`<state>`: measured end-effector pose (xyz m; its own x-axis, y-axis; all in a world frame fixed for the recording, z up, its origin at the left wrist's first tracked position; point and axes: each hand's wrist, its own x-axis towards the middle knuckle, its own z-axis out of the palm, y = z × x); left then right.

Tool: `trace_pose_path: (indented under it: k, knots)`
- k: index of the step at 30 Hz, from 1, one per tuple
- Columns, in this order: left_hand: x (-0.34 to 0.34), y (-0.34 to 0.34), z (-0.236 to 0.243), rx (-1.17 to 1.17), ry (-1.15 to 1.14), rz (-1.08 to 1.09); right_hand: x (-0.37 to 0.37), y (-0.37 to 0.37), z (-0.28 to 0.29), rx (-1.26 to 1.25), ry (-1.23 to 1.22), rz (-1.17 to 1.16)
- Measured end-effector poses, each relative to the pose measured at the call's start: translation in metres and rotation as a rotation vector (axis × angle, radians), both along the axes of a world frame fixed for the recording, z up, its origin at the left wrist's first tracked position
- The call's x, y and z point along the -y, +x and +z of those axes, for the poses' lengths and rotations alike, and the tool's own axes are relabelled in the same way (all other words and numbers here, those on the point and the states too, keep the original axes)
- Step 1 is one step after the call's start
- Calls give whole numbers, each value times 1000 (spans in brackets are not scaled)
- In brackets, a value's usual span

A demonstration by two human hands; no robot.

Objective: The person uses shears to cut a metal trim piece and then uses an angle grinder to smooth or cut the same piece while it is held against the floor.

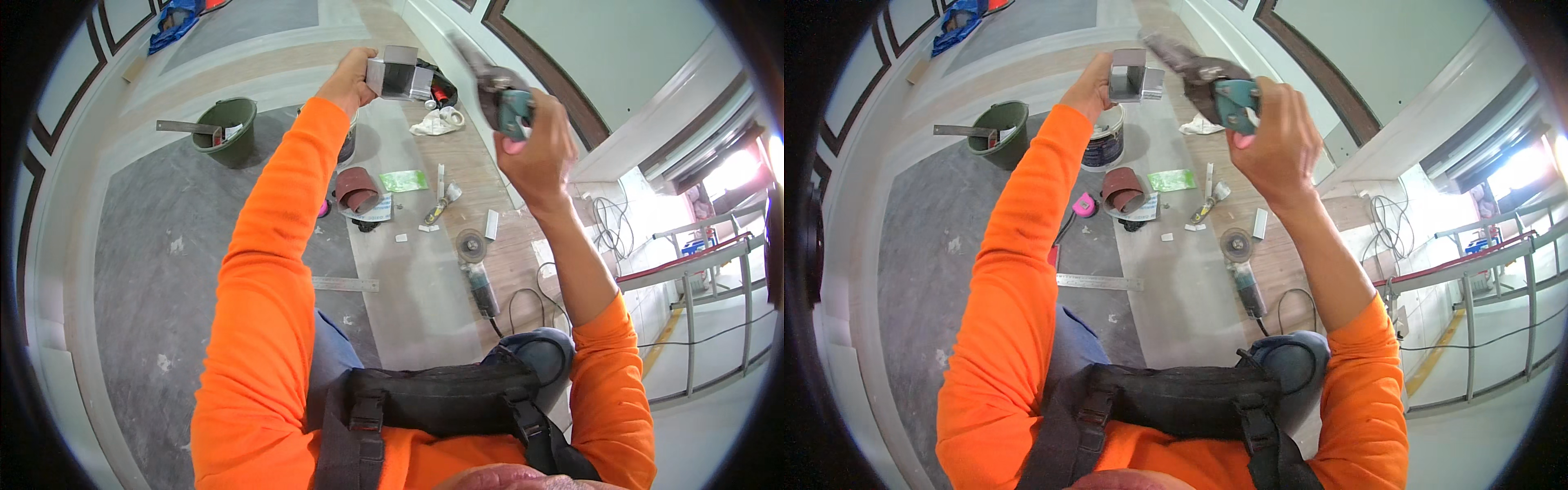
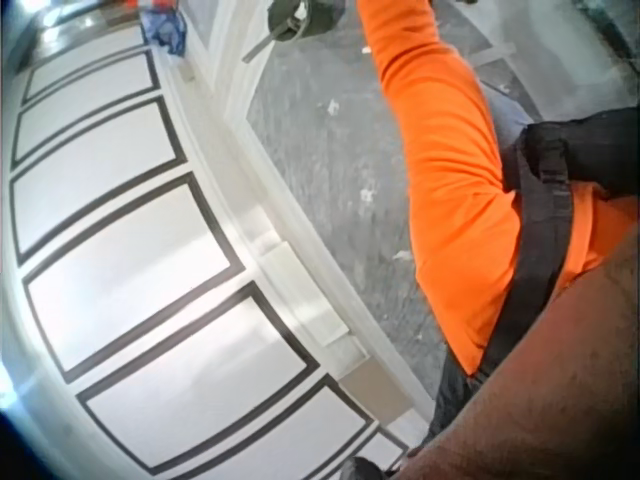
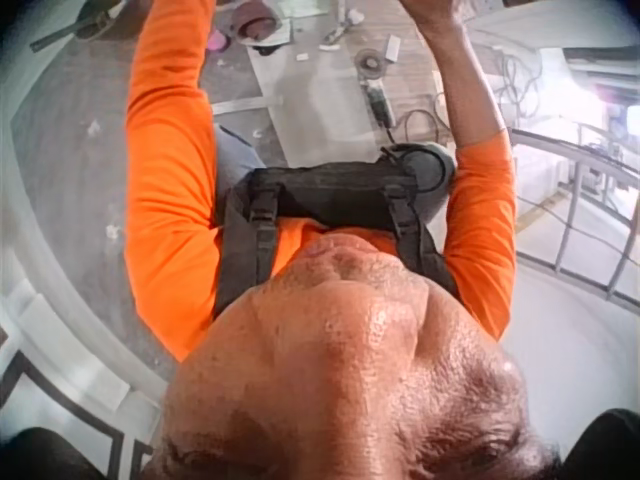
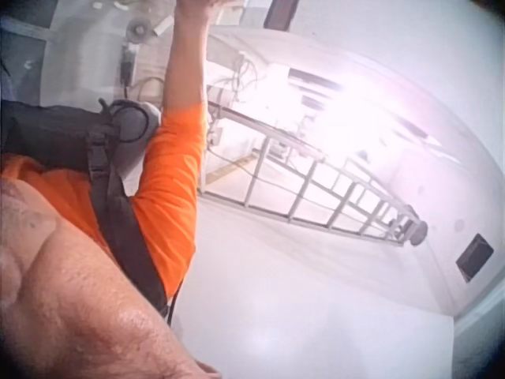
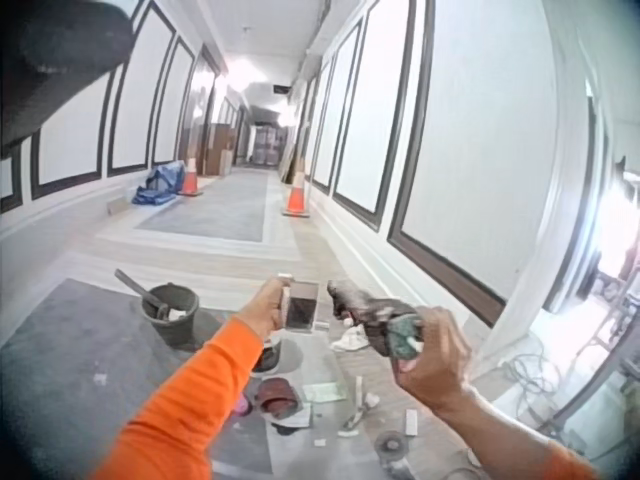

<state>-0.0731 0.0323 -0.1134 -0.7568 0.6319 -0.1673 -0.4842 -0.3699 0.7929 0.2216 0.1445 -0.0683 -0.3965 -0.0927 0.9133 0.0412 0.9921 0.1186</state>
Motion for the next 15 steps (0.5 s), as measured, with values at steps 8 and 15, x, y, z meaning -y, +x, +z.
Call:
trace_pose_path:
  k: [8, 15]
  knots:
    - [-4, -4, 5, 33, 79, 43, 5, -8, 9, -12, -120, -90]
    - [-2, 13, 13, -56, 35, -15, 0, -14, 2, 71, -76, -143]
